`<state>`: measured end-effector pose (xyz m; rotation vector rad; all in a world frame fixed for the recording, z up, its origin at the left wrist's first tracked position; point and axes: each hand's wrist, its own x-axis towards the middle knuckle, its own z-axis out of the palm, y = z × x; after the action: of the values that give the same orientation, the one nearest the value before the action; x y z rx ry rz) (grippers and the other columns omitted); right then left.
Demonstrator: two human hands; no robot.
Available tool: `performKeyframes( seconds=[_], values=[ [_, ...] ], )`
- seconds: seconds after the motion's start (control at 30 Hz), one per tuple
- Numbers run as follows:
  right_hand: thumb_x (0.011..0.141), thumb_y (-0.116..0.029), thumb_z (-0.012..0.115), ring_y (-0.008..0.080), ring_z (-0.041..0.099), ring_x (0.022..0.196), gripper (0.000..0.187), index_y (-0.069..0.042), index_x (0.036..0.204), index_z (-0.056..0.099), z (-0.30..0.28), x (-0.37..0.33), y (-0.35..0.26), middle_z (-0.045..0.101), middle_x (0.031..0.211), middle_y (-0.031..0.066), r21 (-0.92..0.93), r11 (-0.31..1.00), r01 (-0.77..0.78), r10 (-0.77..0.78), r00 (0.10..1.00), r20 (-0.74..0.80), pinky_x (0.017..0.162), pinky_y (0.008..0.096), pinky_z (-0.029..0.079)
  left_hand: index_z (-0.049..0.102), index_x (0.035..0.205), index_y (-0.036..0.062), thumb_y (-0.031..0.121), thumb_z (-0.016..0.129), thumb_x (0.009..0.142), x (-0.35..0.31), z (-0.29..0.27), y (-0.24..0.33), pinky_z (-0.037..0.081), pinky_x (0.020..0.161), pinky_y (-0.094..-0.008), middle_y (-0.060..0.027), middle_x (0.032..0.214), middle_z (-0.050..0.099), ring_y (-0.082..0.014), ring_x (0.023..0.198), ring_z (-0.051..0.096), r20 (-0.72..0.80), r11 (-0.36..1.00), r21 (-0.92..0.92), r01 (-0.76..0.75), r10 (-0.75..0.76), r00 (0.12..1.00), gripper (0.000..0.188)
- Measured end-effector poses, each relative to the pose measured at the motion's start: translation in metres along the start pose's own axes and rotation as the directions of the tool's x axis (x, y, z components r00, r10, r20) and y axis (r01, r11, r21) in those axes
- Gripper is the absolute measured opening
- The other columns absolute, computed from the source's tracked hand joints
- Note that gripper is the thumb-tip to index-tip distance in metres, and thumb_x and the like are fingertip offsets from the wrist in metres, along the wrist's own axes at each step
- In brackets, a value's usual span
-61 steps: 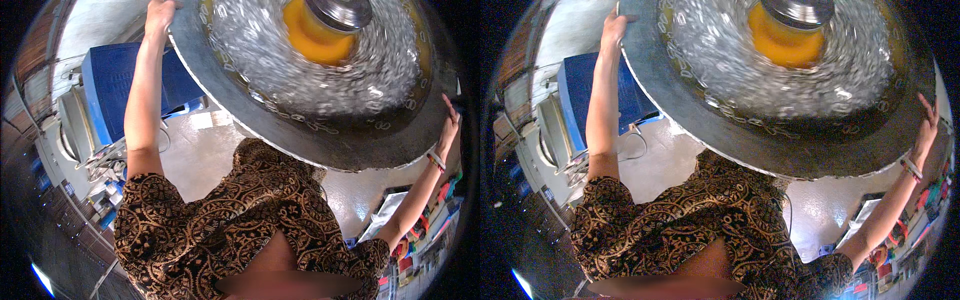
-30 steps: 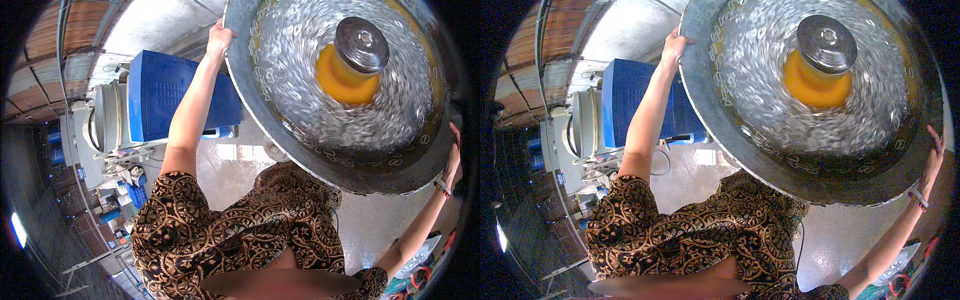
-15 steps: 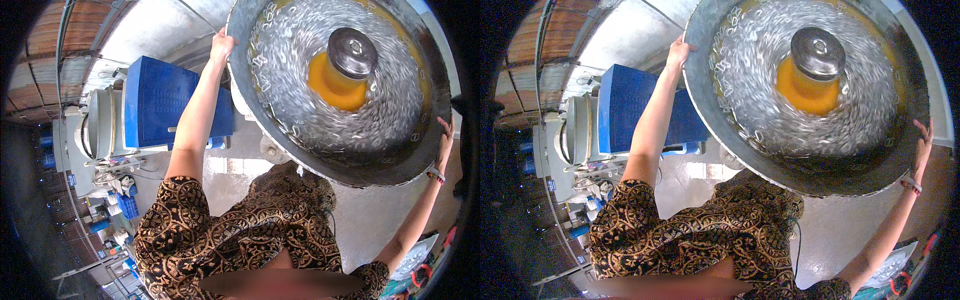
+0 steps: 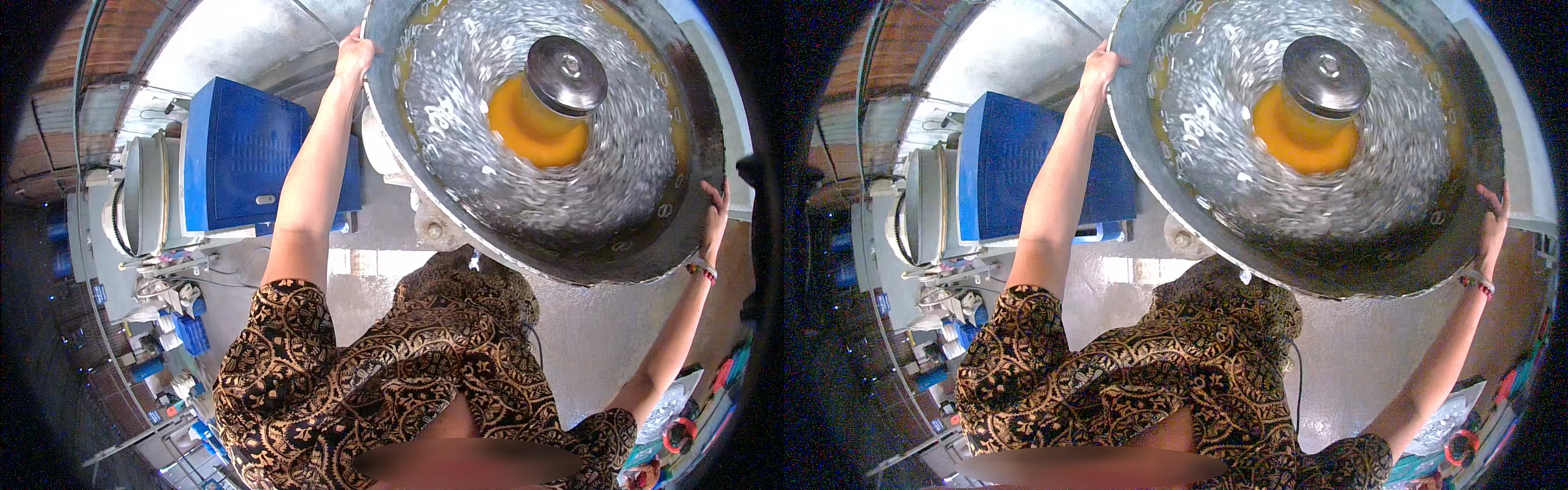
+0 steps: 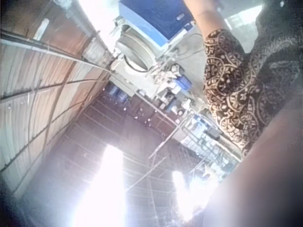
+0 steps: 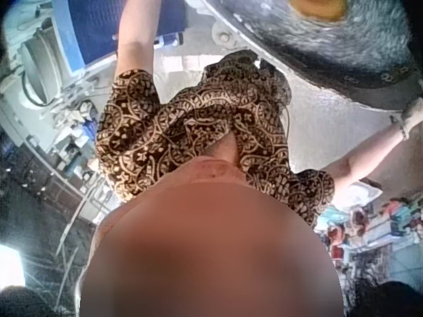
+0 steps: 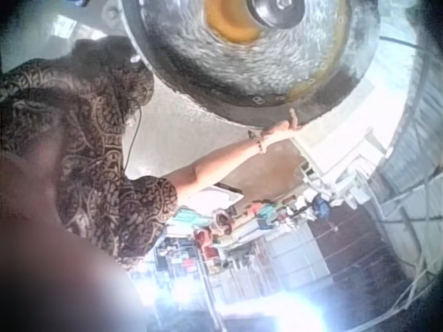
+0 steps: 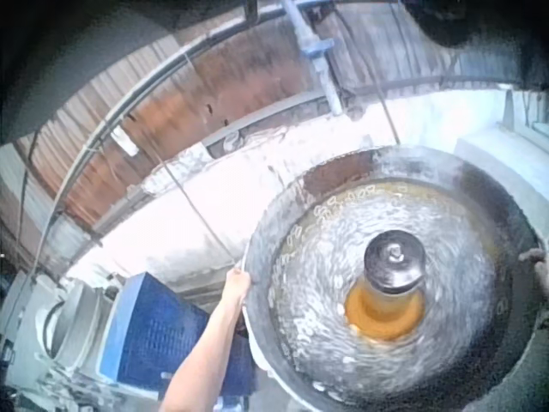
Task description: The person operates a large industrial mixing machine, adjusting its control panel and manually guiding the contents inside the rotating drum with both hands. The person repeatedly reaches into the spinning drum to distribute the material evenly while the machine runs.
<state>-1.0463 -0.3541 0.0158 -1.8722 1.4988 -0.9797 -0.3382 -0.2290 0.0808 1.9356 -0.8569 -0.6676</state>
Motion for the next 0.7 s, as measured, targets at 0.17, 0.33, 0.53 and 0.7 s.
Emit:
performKeyframes(
  seconds=[0.17, 0.33, 0.53, 0.7],
  values=[
    [0.071, 0.01, 0.029, 0.0172, 0.05, 0.108, 0.067, -0.007, 0.136, 0.026, -0.002, -0.001, -0.005, 0.058, 0.111, 0.0088, -0.018, 0.999, -0.047, 0.048, 0.999, 0.015, 0.1, 0.0293, 0.03, 0.053, 0.113, 0.0001, -0.008, 0.051, 0.063, -0.002, -0.001, 0.001, 0.048, 0.071, -0.0327, -0.0145, 0.095, 0.063, -0.0237, 0.082, 0.06, 0.015, 0.997, -0.076, 0.008, -0.007, 1.0, 0.05],
    [0.076, 0.007, 0.029, 0.0175, 0.048, 0.11, 0.061, -0.006, 0.135, 0.028, -0.005, -0.006, -0.009, 0.057, 0.114, 0.0079, 0.032, 0.999, -0.041, 0.042, 0.999, -0.002, 0.099, 0.0282, 0.029, 0.054, 0.113, 0.0033, -0.007, 0.054, 0.065, 0.006, -0.004, -0.007, 0.049, 0.069, -0.0335, -0.0129, 0.095, 0.063, -0.0227, 0.078, 0.061, 0.035, 0.997, -0.072, 0.0, 0.003, 0.999, 0.049],
    [0.069, 0.009, 0.029, 0.0192, 0.047, 0.113, 0.061, -0.004, 0.129, 0.034, -0.004, -0.005, -0.012, 0.053, 0.118, 0.0111, 0.028, 0.995, -0.092, 0.092, 0.996, 0.023, 0.101, 0.0291, 0.029, 0.056, 0.11, 0.0025, -0.005, 0.055, 0.061, 0.01, -0.007, -0.012, 0.048, 0.07, -0.0326, -0.0122, 0.092, 0.064, -0.0214, 0.079, 0.061, 0.029, 0.999, -0.046, -0.007, 0.009, 1.0, 0.05],
    [0.067, 0.01, 0.028, 0.0177, 0.034, 0.125, 0.051, 0.0, 0.106, 0.06, -0.002, -0.009, -0.02, 0.031, 0.139, 0.0094, 0.06, 0.995, -0.083, 0.084, 0.996, -0.024, 0.104, 0.0281, 0.023, 0.055, 0.111, 0.0035, -0.005, 0.056, 0.061, 0.011, -0.009, -0.011, 0.048, 0.071, -0.0326, -0.0123, 0.092, 0.064, -0.0217, 0.08, 0.061, 0.045, 1.0, -0.017, 0.008, -0.007, 0.999, 0.051]
  ],
)
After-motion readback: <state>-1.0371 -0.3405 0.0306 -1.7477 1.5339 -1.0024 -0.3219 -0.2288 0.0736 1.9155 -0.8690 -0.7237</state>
